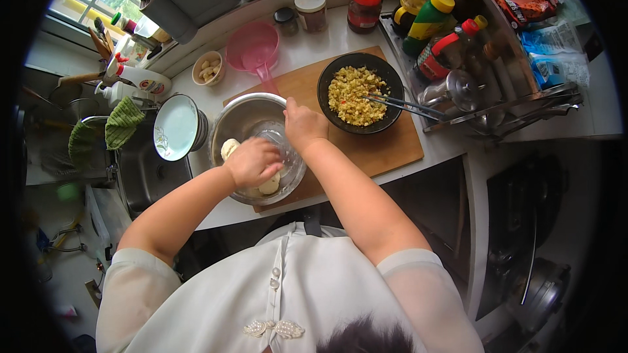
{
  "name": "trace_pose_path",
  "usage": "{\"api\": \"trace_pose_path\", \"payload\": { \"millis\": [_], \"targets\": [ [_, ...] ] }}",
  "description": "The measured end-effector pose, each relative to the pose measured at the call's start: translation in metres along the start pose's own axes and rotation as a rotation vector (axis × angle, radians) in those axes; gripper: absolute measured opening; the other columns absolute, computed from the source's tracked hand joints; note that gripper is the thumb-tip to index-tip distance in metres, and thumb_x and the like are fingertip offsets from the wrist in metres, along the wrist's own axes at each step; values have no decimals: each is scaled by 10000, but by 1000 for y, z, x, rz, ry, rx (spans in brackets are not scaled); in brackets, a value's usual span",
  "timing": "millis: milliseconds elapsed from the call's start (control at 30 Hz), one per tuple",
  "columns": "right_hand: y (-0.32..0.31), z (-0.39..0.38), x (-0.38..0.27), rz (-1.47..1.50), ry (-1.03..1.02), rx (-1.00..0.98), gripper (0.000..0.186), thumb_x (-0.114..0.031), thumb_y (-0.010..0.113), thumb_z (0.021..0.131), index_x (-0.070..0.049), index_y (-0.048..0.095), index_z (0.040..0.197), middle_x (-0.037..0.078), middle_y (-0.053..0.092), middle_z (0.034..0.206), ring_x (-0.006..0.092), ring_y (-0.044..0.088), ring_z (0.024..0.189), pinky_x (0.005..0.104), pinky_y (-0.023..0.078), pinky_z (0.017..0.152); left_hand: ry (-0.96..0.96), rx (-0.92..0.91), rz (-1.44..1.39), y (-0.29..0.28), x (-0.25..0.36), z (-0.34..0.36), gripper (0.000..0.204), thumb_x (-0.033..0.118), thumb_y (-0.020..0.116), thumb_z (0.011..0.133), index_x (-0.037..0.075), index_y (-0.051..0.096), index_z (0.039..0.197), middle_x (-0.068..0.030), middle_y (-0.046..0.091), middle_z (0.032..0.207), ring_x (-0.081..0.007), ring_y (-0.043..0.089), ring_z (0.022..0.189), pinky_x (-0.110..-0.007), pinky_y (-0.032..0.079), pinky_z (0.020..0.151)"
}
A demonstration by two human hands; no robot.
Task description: The person wipes a dining table with a green cloth, then returns to the kitchen to wash the cloth and knead dough in a metal bowl. The person retrieves plastic wrap from a shelf and covers the bowl of dough.
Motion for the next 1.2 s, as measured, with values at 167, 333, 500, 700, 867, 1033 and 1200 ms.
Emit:
{"api": "trace_pose_path", "payload": {
  "millis": [167,333,500,700,867,1033,1200],
  "targets": [
    [1,-1,4,29,-5,10,169,-270,527,920,-119,525,996,141,652,707,355,642,627,469,501,538,121,-69,28,27,7,-19,241,295,569,846,92,669,928,-43,644,955,-246,592,880,-353,472,783],
    [2,-5,5,102,-19,71,174,-250,538,912,-117,546,1024,136,639,695,350,629,610,457,493,528,261,39,137,39,6,5,178,288,594,824,131,660,872,-19,618,881,-203,576,856,-345,462,737],
    [3,-10,6,125,-6,83,261,-247,556,898,-117,571,1124,129,640,721,336,630,627,434,499,542,156,66,42,58,-14,42,213,307,560,847,128,663,800,-39,637,799,-254,586,803,-386,480,692],
    [1,-11,5,108,-9,97,278,-251,553,895,-126,571,1143,131,645,737,336,636,651,444,502,569,-225,-133,-58,50,-31,75,295,332,537,811,61,653,807,-179,669,817,-369,621,780,-473,498,740],
    [1,-4,8,139,-9,43,225,-250,542,899,-127,556,1087,143,656,748,358,641,695,473,498,598,-204,-78,-66,50,-39,72,331,289,444,858,51,664,789,-161,681,879,-348,626,842,-477,491,775],
    [-2,-3,6,155,33,-18,185,-262,527,906,-138,555,1041,134,664,772,357,646,730,483,492,631,-528,-185,50,27,-92,41,512,383,329,982,39,706,937,-171,684,986,-346,634,953,-442,474,898],
    [3,-11,3,216,82,-39,179,-268,527,910,-149,570,1036,134,666,804,360,642,787,483,487,659,-843,-429,-44,32,-102,21,575,427,299,991,4,680,1063,-193,672,1051,-376,616,1034,-440,451,944]
  ]
}}
Point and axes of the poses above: each hand's wrist, its own z-axis towards the middle knuckle, its own y-axis out of the palm, x = y × z, the point moved 5 cm from there along z, towards the middle knuckle
